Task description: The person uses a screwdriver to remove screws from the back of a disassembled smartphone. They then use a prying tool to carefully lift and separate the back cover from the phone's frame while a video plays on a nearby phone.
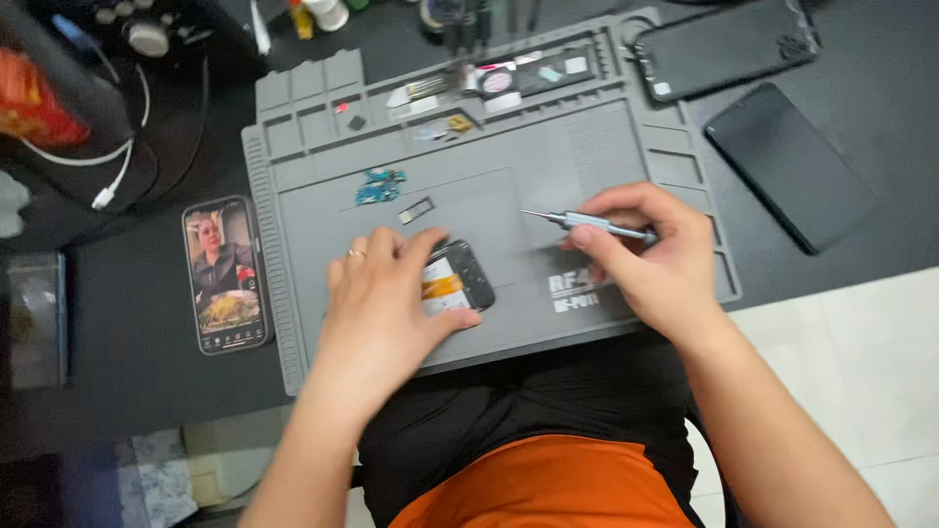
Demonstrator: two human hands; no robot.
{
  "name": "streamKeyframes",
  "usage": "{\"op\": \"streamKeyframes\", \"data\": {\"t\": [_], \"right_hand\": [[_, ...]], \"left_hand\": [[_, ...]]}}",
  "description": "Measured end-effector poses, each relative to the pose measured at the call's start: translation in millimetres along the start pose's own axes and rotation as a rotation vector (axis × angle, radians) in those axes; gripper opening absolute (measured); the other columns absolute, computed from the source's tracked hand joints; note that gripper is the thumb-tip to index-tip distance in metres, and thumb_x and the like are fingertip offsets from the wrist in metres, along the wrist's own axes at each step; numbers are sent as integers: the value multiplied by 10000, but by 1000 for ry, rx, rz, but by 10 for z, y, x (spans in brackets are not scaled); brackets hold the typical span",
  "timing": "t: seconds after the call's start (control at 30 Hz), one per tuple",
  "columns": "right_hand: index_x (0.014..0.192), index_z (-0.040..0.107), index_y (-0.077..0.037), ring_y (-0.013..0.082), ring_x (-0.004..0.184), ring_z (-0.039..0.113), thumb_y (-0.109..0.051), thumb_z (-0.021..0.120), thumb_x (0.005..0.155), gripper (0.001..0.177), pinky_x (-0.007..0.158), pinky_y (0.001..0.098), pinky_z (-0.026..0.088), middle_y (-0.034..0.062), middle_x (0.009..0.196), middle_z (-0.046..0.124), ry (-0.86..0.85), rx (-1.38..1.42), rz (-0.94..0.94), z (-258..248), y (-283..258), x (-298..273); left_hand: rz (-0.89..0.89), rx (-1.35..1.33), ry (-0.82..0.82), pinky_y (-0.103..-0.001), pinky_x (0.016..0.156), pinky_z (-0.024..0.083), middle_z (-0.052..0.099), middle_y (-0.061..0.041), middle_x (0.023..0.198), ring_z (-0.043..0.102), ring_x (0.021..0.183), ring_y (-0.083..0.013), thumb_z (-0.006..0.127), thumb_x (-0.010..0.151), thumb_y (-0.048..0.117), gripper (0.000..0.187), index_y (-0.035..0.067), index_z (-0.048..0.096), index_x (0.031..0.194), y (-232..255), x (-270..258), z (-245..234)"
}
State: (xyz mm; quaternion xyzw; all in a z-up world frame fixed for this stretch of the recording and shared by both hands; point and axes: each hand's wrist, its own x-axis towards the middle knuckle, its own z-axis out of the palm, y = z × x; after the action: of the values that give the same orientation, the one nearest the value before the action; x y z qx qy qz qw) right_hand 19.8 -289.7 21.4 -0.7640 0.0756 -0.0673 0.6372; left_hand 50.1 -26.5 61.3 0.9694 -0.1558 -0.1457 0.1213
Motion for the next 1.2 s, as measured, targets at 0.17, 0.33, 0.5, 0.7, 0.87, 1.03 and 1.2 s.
{"op": "streamKeyframes", "data": {"t": [0.17,0.33,0.5,0.7,0.87,1.03,1.2], "right_hand": [[1078,689,-41,127,483,642,-84,788,966,155,502,209,552,149,881,832,-13,108,-28,-82,40,-39],[1085,669,-34,141,464,616,-83,766,989,145,475,219,540,167,877,819,5,191,-34,-122,40,-36],[1135,650,-13,153,462,601,-99,742,1042,156,443,226,504,184,853,769,84,227,-126,-148,138,-64],[1165,609,5,175,486,590,-128,688,1091,172,486,236,454,216,818,720,139,185,-156,-156,119,-69],[1143,627,14,206,584,682,-132,688,1089,167,512,249,496,205,791,698,125,109,-181,-117,90,-68],[1184,656,17,198,686,718,-141,759,1109,203,587,240,487,163,828,703,144,-13,-182,-94,209,-114],[1260,668,-2,170,686,622,-138,807,1159,219,557,267,471,113,934,628,225,26,-159,-88,445,-120]], "left_hand": [[57,-118,-256,-429,752,488,751,17,913,702,821,-277,851,914,381,265,174,685,923,366,5,-305],[160,-241,-75,-356,759,505,796,13,828,741,813,-227,854,885,343,213,189,707,876,478,-69,-641],[25,-683,356,-237,945,530,706,-3,918,678,911,-74,822,944,92,513,133,551,1378,255,-322,-827],[-67,-1201,186,-264,744,639,646,1,876,706,821,-109,722,985,70,796,92,341,1683,-471,-328,-42],[-401,-996,306,-340,585,695,434,12,885,566,683,-51,651,1018,106,735,194,319,1668,-557,-467,120],[-361,-269,161,-483,796,537,711,-10,1067,683,995,-255,649,990,454,819,216,321,1702,-518,-524,-5],[-182,80,345,-575,865,498,656,-170,1247,604,1101,-452,650,1031,553,774,121,456,1643,-578,-521,109]]}}
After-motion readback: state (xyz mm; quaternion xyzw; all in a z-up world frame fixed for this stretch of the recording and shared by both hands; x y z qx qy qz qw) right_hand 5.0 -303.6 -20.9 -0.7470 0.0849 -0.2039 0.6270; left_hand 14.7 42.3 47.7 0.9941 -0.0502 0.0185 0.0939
